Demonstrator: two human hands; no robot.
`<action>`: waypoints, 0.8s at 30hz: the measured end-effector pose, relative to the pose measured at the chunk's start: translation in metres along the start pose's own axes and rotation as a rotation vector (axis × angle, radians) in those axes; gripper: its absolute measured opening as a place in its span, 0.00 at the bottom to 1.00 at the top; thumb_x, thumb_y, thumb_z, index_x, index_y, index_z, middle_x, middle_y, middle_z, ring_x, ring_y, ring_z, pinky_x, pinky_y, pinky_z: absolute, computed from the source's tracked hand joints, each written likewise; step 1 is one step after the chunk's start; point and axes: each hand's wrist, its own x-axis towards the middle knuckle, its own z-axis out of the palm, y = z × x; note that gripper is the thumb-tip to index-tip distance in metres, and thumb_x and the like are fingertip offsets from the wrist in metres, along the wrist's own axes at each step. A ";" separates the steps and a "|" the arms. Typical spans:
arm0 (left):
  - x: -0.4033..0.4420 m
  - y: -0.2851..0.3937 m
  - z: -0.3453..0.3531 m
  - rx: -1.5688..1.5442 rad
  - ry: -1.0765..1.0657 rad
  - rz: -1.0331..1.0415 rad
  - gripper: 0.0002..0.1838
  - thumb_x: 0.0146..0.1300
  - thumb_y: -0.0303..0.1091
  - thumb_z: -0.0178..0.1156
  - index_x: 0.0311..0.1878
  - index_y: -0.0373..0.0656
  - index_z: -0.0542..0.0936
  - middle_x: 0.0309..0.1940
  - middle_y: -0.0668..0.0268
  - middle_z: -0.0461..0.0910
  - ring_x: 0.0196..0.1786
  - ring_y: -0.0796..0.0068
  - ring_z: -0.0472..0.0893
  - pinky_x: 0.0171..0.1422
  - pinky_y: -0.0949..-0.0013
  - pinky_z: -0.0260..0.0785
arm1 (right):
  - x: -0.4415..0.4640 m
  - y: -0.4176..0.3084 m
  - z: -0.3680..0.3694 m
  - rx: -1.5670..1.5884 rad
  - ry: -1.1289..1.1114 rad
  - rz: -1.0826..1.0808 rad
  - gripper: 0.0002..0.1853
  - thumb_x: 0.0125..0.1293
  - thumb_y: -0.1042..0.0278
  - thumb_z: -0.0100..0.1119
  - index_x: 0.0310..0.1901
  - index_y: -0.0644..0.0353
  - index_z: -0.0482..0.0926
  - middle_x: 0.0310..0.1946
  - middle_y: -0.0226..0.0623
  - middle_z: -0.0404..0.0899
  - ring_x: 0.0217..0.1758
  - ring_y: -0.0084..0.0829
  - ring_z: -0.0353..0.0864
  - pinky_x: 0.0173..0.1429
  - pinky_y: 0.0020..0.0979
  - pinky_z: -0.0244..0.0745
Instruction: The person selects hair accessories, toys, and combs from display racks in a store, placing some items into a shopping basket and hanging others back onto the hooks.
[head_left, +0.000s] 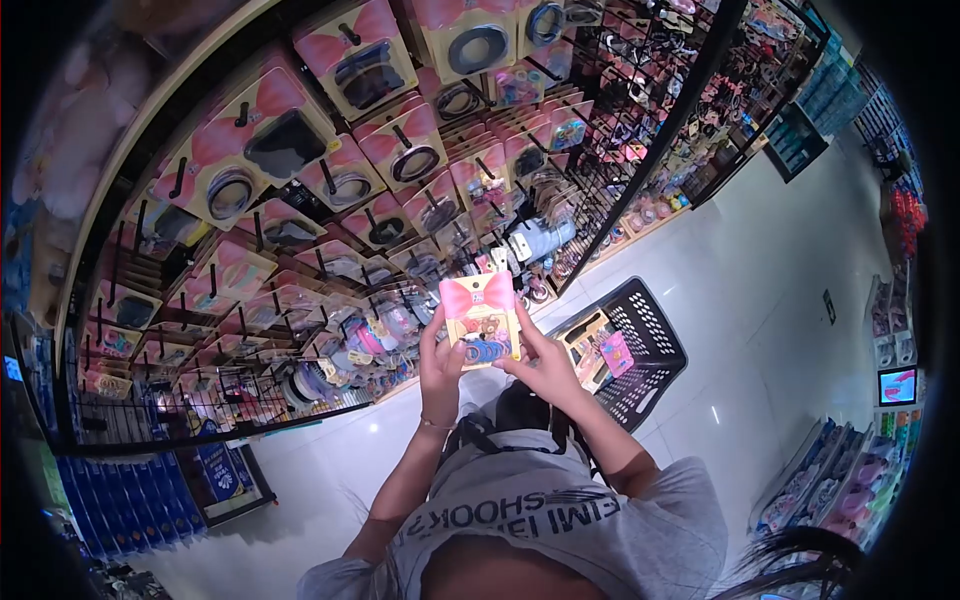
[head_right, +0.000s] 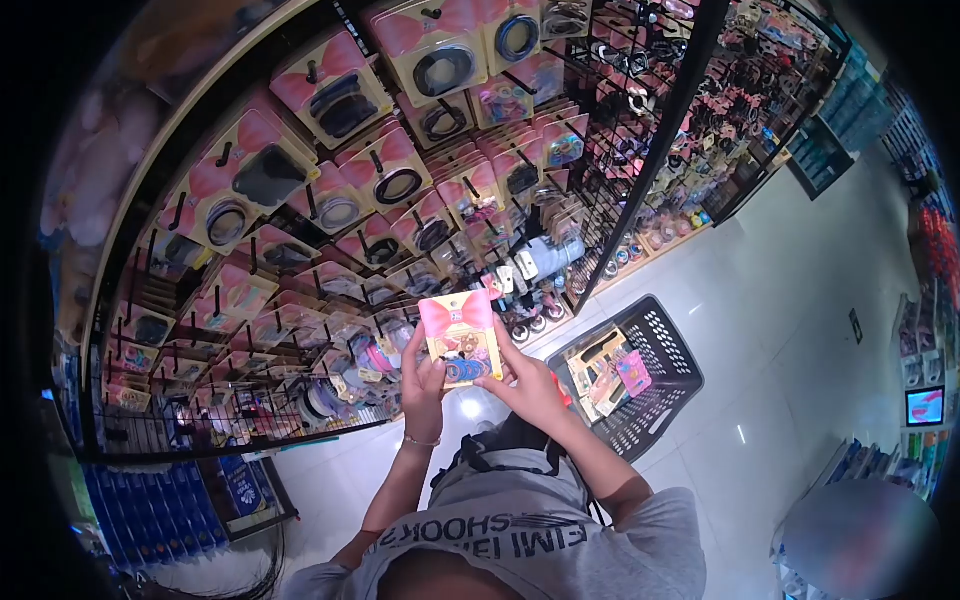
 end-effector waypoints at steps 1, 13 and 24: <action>0.005 -0.003 0.004 -0.030 0.005 -0.003 0.27 0.61 0.23 0.43 0.64 0.41 0.51 0.55 0.51 0.65 0.54 0.67 0.70 0.56 0.68 0.64 | 0.002 0.001 -0.005 -0.041 0.014 -0.003 0.46 0.49 0.71 0.65 0.66 0.58 0.47 0.21 0.28 0.71 0.22 0.15 0.64 0.30 0.17 0.64; 0.058 -0.014 0.038 -0.045 -0.056 0.132 0.26 0.64 0.27 0.41 0.65 0.43 0.48 0.53 0.51 0.67 0.53 0.71 0.70 0.56 0.70 0.62 | 0.050 0.016 -0.042 -0.025 0.055 -0.053 0.43 0.50 0.76 0.62 0.65 0.58 0.49 0.32 0.35 0.78 0.28 0.17 0.73 0.31 0.20 0.70; 0.038 -0.026 0.018 0.018 0.050 0.176 0.29 0.62 0.22 0.44 0.65 0.41 0.46 0.55 0.56 0.64 0.57 0.73 0.66 0.58 0.72 0.59 | 0.053 0.022 -0.021 0.010 -0.037 -0.101 0.42 0.48 0.76 0.62 0.65 0.59 0.50 0.41 0.42 0.78 0.33 0.22 0.77 0.34 0.22 0.71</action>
